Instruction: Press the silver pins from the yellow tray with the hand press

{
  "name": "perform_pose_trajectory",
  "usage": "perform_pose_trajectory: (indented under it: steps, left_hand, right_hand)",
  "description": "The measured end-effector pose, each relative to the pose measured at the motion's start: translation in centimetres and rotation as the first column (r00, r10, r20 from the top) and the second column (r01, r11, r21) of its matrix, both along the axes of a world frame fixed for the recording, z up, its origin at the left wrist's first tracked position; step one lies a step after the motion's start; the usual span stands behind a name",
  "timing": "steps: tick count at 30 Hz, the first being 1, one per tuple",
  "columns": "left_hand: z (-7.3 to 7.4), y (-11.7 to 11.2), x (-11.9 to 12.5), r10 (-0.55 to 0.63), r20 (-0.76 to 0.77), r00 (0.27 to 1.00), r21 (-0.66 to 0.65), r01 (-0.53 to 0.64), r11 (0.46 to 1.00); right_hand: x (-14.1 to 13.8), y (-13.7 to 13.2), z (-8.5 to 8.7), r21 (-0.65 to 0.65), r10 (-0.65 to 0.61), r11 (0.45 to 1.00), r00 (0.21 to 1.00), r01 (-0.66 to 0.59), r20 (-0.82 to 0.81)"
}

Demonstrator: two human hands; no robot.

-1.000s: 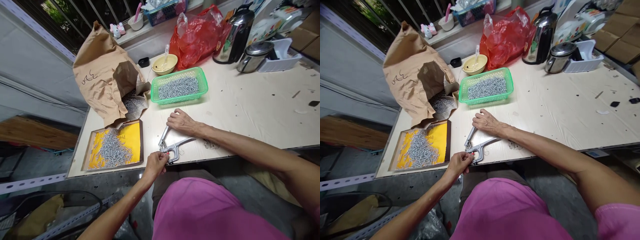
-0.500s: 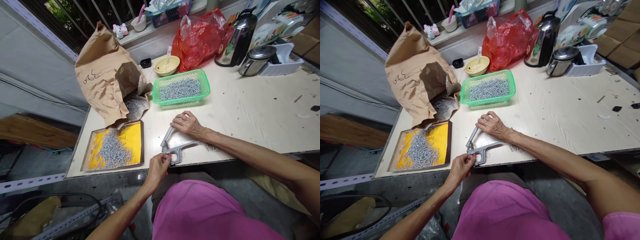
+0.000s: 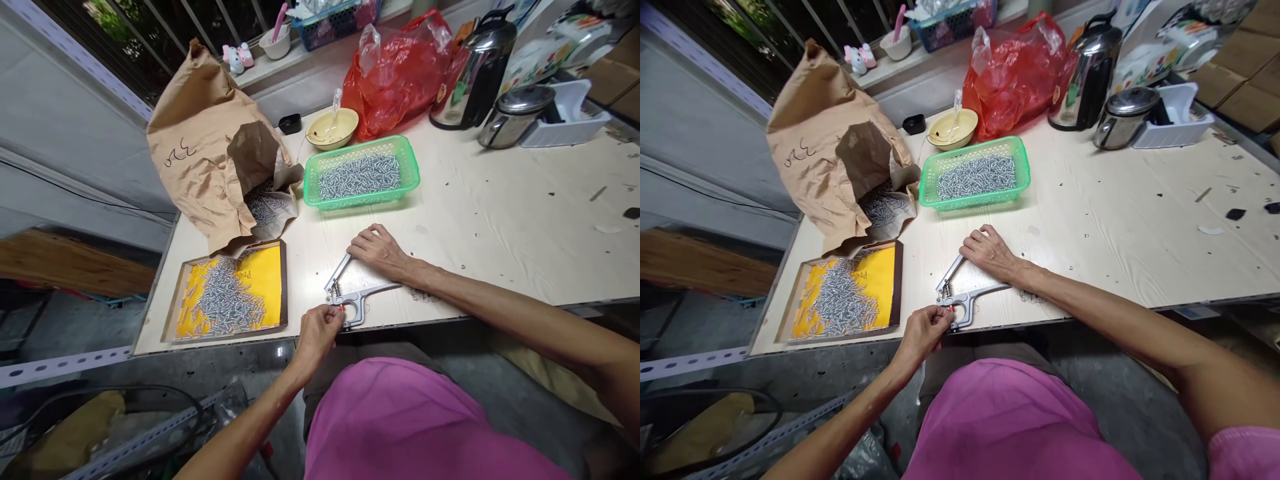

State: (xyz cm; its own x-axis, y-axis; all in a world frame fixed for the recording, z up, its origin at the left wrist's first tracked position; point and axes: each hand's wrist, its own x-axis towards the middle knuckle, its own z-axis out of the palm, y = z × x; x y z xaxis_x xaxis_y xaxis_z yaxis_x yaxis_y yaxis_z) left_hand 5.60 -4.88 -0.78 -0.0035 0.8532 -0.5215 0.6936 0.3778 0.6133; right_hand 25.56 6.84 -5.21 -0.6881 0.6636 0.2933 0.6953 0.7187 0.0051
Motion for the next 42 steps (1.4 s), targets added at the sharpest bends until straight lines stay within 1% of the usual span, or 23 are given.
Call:
perform_pose_trajectory:
  steps: [2,4,7,10,12,18,24,33,36,42]
  left_hand:
    - [0.0,0.1,0.0,0.016,0.006,1.000,-0.041,-0.015,0.999]
    - [0.0,0.3,0.0,0.048,0.011,0.999,-0.104,-0.047,0.994]
    - [0.0,0.6,0.2,0.120,0.018,0.993,-0.200,-0.114,0.973]
    - [0.0,0.8,0.3,0.164,0.049,0.985,-0.254,-0.146,0.956]
    - [0.0,0.9,0.3,0.177,0.065,0.982,-0.267,-0.153,0.952]
    - [0.3,1.0,0.4,0.205,0.091,0.975,-0.279,-0.172,0.945]
    - [1.0,1.2,0.6,0.202,0.077,0.976,-0.313,-0.168,0.935]
    - [1.0,1.0,0.0,0.229,0.106,0.968,-0.358,-0.178,0.917]
    - [1.0,1.0,-0.3,0.227,0.134,0.965,-0.374,-0.163,0.913]
    - [1.0,0.8,-0.6,0.165,0.176,0.971,-0.362,-0.092,0.928]
  right_hand:
    - [0.0,0.0,0.5,-0.049,0.004,0.999,1.000,-0.003,0.017]
    - [0.2,-0.2,1.2,-0.130,0.007,0.991,1.000,-0.004,0.019]
    - [0.6,-0.7,2.6,-0.252,0.052,0.966,0.999,-0.048,0.008]
    - [1.1,-1.4,3.4,-0.311,0.097,0.947,0.995,-0.083,0.028]
    - [1.3,-1.7,3.5,-0.316,0.095,0.945,0.995,-0.077,0.042]
    - [1.5,-2.1,3.0,-0.291,0.100,0.954,0.993,-0.077,0.065]
    - [1.3,-2.2,3.3,-0.284,0.092,0.957,0.991,-0.062,0.093]
    - [1.4,-2.8,2.4,-0.249,0.131,0.961,0.991,-0.120,0.028]
    - [1.3,-3.2,2.5,-0.263,0.136,0.956,0.991,-0.128,0.011]
    - [1.1,-4.1,3.4,-0.297,0.088,0.952,0.996,-0.078,0.019]
